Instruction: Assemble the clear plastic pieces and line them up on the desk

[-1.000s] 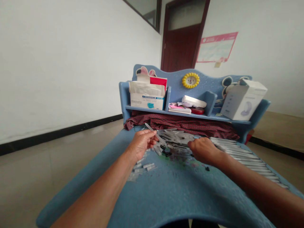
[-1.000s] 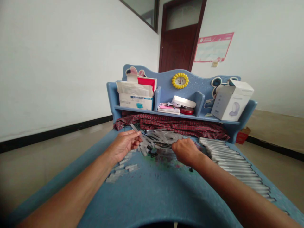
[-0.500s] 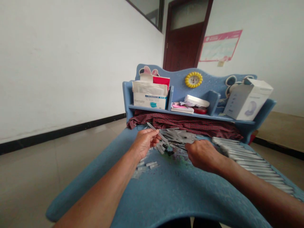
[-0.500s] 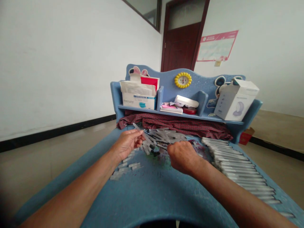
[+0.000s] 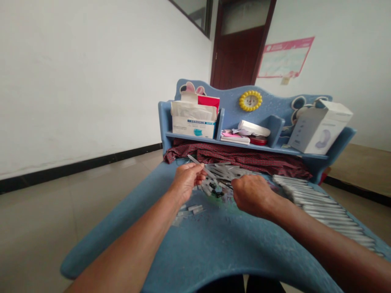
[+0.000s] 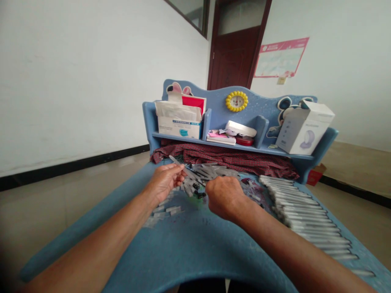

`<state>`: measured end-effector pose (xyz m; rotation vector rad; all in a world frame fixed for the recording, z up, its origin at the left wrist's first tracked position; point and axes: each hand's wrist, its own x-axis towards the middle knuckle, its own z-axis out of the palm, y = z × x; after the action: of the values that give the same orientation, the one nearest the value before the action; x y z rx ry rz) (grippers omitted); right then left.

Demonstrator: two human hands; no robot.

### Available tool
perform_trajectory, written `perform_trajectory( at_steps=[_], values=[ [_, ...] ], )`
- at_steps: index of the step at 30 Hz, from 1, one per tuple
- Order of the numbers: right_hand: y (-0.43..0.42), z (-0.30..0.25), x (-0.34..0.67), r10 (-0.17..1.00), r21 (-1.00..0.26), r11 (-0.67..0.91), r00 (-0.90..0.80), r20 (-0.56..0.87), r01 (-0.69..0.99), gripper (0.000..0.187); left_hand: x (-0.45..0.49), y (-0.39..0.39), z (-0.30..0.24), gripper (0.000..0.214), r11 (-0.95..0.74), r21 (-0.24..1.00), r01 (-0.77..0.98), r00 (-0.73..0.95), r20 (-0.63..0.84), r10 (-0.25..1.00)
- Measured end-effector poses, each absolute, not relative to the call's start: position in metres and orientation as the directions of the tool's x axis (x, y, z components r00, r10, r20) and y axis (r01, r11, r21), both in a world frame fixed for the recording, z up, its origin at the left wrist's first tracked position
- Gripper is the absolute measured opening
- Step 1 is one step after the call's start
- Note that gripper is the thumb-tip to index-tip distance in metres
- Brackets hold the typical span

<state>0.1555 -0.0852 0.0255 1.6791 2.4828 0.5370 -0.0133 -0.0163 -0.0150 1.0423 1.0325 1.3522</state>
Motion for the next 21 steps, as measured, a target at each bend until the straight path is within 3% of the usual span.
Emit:
perform_trajectory(
  at_steps=[9,21],
  values=[
    [-0.088,0.042,0.141,0.899,0.386,0.334,-0.413,0.142,0.86,0.021,-0.016,-0.013,-0.015,0.015,-0.096,0.945,-0.313,-0.136,0.055,0.989],
    [-0.088,0.047,0.144,0.897,0.429,0.303,-0.406,0.173,0.851,0.025,-0.018,-0.014,-0.013,0.015,-0.082,0.906,-0.416,-0.094,0.047,0.994]
  ],
)
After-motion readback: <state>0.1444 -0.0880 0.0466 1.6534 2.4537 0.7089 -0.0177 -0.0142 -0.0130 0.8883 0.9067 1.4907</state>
